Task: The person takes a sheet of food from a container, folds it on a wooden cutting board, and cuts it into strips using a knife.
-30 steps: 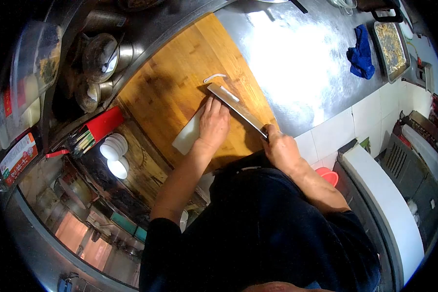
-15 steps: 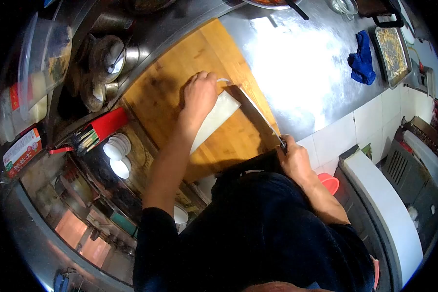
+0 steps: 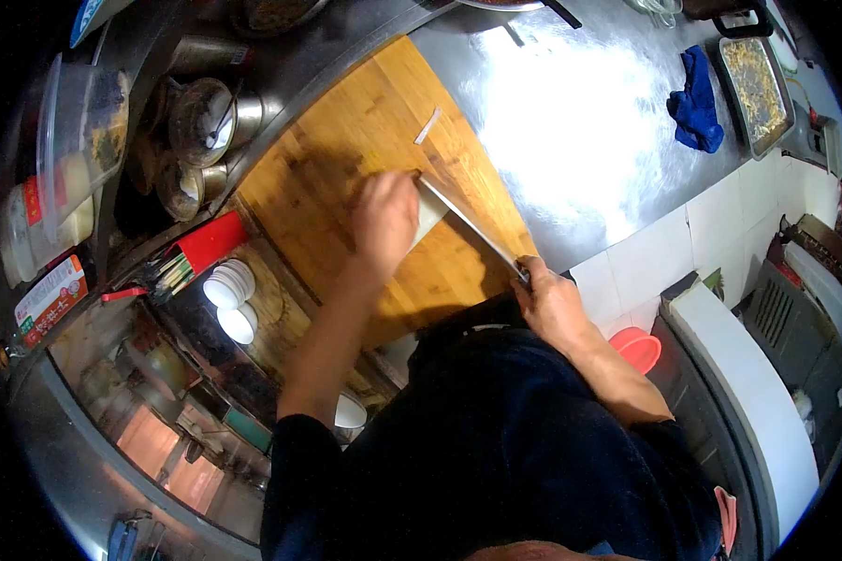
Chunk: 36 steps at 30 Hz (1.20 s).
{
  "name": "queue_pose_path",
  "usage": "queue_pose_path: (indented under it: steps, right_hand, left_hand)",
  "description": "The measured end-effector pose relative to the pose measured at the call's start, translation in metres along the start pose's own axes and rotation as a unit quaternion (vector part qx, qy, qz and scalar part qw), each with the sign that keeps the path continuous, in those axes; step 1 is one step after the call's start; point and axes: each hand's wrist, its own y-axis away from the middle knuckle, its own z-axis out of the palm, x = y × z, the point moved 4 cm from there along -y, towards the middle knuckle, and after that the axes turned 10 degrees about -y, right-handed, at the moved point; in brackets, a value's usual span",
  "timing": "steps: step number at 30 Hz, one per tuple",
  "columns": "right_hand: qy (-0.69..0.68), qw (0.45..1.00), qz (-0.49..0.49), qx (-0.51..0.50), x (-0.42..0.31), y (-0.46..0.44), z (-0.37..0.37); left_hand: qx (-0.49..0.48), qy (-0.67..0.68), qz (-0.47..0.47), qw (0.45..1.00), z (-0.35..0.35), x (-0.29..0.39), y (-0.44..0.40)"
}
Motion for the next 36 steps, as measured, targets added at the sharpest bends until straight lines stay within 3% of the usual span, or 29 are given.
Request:
queue_pose_path:
  steps: [2,5,8,18,20,36]
  right_hand:
    - [0.003,0.998,0.037,-0.053,-0.008,-0.004,0.004]
    - [0.020,0.998,0.025,-0.058,-0.009,-0.008,0.013]
    - [0.040,0.997,0.021,-0.058,-0.010,-0.009,0.014]
    - [0.057,0.997,0.013,-0.054,-0.006,-0.015,0.014]
    - [0.057,0.997,0.015,-0.054,-0.005,-0.015,0.014]
    - [0.075,0.995,0.005,-0.071,-0.001,-0.022,0.018]
  left_hand:
    - [-0.084,-0.040,0.079,0.993,0.004,0.017,0.022]
    - [-0.038,-0.054,0.137,0.988,0.013,0.026,0.029]
    - [-0.086,-0.063,0.124,0.986,0.025,0.021,0.034]
    - [-0.082,-0.049,0.127,0.987,0.028,0.019,0.031]
    - [-0.032,-0.060,0.140,0.988,0.025,0.021,0.029]
    - [-0.037,-0.069,0.126,0.989,0.029,0.021,0.031]
